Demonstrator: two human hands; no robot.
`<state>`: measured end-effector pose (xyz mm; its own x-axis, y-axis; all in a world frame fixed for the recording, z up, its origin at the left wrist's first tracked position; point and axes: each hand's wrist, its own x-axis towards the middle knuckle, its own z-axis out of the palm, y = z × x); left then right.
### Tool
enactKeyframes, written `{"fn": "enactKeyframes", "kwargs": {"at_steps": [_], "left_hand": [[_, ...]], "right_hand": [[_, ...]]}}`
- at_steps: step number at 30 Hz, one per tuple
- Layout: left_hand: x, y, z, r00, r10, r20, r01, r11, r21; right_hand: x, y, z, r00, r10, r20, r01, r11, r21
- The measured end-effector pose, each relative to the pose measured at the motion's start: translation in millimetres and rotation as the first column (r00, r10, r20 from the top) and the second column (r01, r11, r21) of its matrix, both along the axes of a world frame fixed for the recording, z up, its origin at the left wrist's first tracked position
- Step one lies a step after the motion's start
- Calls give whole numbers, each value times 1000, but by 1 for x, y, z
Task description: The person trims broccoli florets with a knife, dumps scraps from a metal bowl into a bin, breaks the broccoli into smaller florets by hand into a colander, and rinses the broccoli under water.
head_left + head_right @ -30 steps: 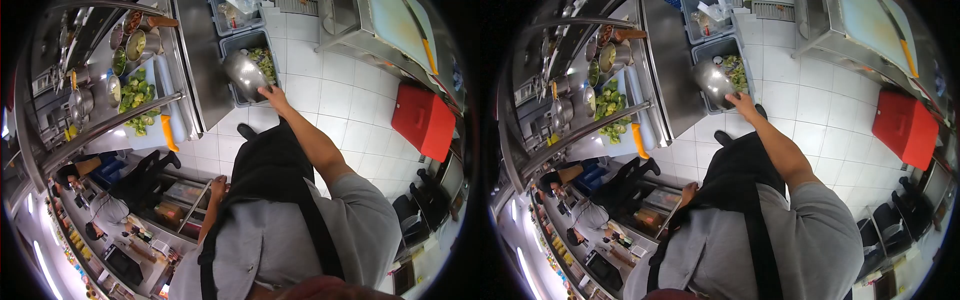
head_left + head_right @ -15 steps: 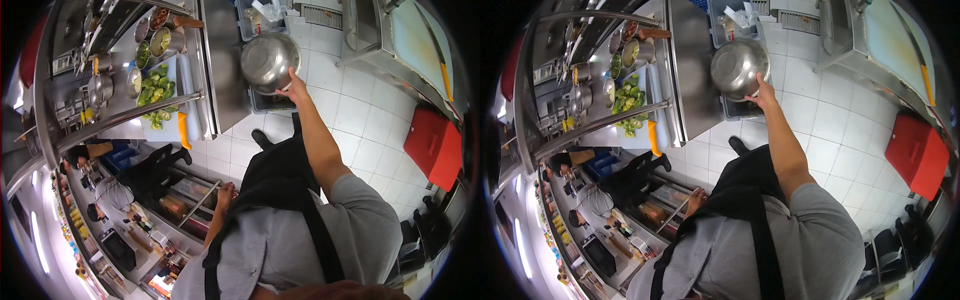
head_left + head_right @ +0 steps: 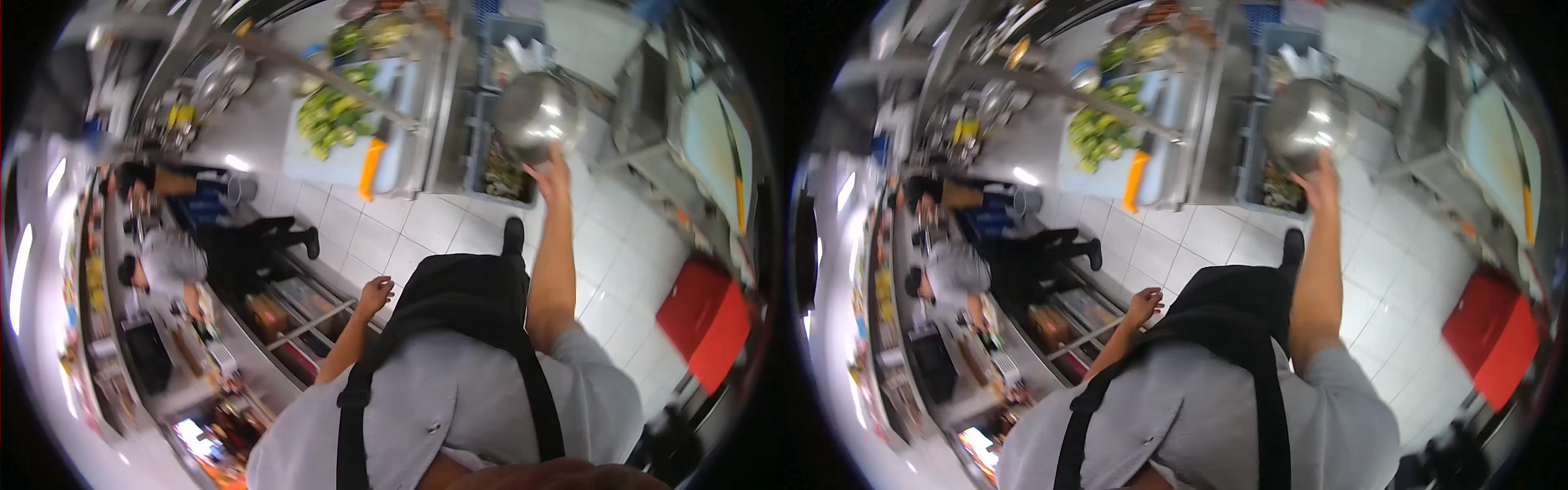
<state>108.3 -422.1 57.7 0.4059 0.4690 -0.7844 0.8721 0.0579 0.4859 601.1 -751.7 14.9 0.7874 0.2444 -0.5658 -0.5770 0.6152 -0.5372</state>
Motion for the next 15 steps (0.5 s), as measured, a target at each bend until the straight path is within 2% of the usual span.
{"fn": "enactKeyframes", "kwargs": {"at_steps": [1,2,3,4,5,6,7,9,11,12,13,14,15], "left_hand": [[-2,9,-4,999,-32,21,31,999,14],[-10,18,-7,998,-26,61,24,999,47],[-15,26,-10,994,-31,101,23,997,75],[-24,34,-15,990,-41,136,28,995,96],[-37,47,-22,987,-92,129,75,988,132],[-58,68,-43,969,-136,206,100,979,177],[-77,82,-66,945,-178,274,119,968,219],[-79,97,-30,932,-85,353,8,977,214],[-69,114,22,895,146,422,-168,986,14],[-61,127,51,862,223,456,-200,975,-99],[-54,137,76,825,304,477,-225,950,-216],[-48,148,95,772,320,549,-194,941,-277],[-40,159,117,725,346,595,-165,926,-339]], "right_hand": [[-17,-5,32,998,-5,58,17,976,-215],[-37,-20,45,992,-26,121,62,953,-298],[-51,-39,50,975,27,220,80,881,-465],[-70,-53,73,972,39,231,106,807,-581],[-91,-68,100,955,96,280,119,742,-659],[-106,-98,109,923,218,317,88,682,-726],[-131,-109,148,916,229,328,106,653,-750],[-171,-132,198,874,270,403,148,643,-752],[-205,-130,236,795,325,512,126,737,-664],[-216,-119,251,729,418,542,81,733,-675],[-226,-108,268,652,507,563,38,720,-693],[-241,-73,293,657,500,565,54,715,-697],[-252,-39,312,608,588,533,15,663,-748]]}}
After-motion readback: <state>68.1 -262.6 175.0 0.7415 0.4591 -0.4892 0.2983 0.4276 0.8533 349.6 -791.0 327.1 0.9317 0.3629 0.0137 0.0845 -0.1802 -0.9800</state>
